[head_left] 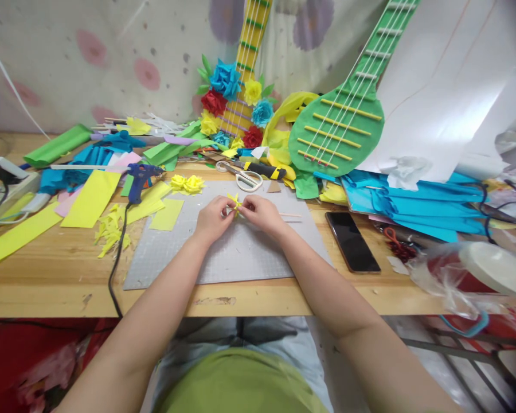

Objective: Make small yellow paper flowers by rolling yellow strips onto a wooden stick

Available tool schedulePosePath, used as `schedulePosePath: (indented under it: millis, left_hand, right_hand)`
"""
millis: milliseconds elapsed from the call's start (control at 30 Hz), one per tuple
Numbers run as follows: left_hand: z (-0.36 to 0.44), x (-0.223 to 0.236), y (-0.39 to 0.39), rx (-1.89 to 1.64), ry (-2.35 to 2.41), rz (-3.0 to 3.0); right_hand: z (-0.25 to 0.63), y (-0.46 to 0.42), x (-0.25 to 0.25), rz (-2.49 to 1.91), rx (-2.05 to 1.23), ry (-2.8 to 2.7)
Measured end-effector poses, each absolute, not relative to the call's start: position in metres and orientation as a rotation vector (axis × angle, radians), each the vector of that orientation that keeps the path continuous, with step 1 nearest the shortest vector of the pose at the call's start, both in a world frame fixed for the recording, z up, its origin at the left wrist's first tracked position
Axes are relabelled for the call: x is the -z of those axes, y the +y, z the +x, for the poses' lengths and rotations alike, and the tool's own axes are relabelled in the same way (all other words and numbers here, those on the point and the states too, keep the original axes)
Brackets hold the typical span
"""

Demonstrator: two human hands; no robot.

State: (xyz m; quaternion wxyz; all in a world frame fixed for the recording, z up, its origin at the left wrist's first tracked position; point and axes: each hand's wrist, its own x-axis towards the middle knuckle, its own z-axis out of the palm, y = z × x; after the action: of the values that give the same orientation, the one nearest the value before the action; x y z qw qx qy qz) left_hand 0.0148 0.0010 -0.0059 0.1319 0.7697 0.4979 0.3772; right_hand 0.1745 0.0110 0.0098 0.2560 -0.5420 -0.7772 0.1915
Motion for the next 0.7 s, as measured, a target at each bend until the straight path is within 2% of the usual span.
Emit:
schedulePosePath:
  millis: [367, 700]
  left_hand:
    - [0.0139, 0.0032, -0.0006, -1.073, 1.419, 2.258]
    - [0.0119, 0.0024, 0.0014, -0.981, 1.517, 2.245]
  right_hand:
    - [0.1743, 0.0058, -0.0121, -1.443, -0.448, -2.160]
    - [0.1771, 0.0013, -0.0104, -1.291, -0.135, -2.347]
